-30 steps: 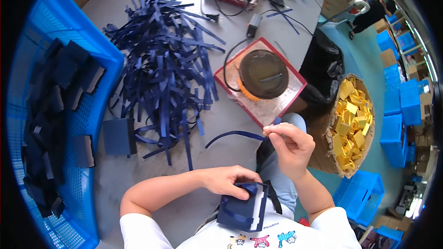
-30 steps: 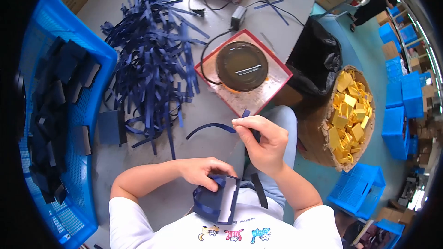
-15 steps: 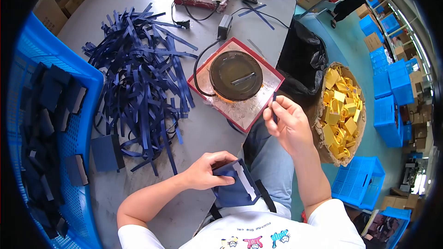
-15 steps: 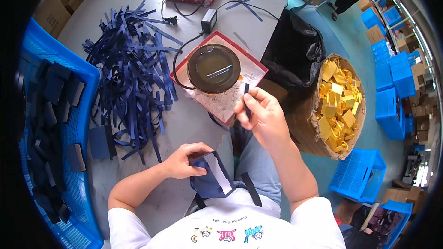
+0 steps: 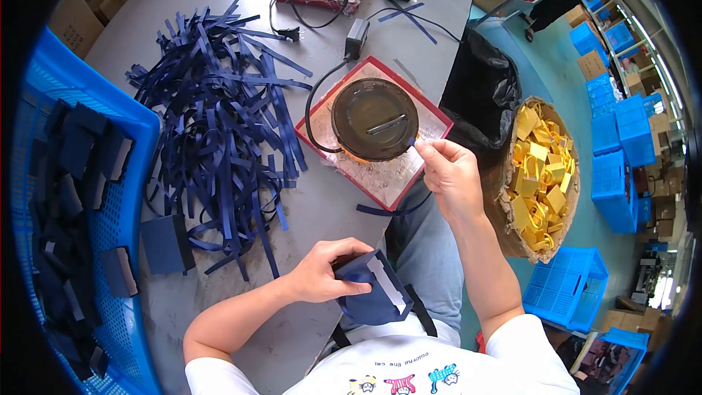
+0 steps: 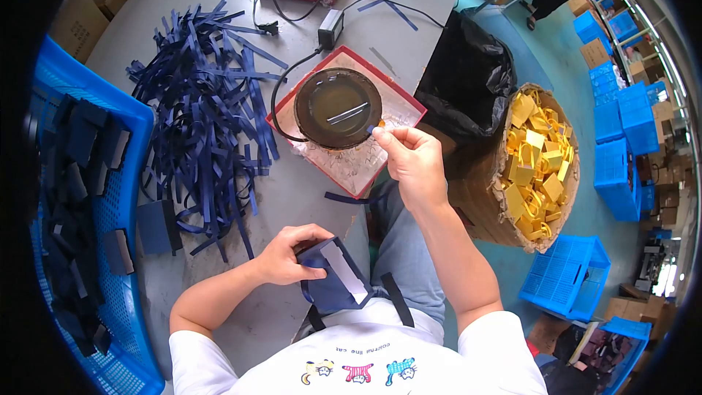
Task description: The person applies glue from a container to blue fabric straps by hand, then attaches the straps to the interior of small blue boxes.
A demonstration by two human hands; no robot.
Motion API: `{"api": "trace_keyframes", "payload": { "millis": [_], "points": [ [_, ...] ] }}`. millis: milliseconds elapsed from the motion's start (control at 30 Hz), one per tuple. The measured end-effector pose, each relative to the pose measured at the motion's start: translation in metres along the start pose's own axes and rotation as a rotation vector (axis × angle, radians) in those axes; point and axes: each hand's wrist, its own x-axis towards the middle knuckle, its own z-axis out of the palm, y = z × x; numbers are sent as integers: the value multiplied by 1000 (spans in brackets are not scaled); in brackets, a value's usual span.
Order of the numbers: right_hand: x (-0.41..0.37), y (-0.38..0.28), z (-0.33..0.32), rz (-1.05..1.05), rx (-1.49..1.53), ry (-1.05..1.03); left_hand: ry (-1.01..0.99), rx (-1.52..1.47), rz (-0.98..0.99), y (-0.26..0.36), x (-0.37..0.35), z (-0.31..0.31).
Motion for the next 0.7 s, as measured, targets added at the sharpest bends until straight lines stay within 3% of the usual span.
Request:
{"api": "trace_keyframes", "payload": {
  "millis": [700],
  "points": [
    [-1,11,-17,59,-35,14,-1,-104,-51,1,-2,-2]
  ]
}}
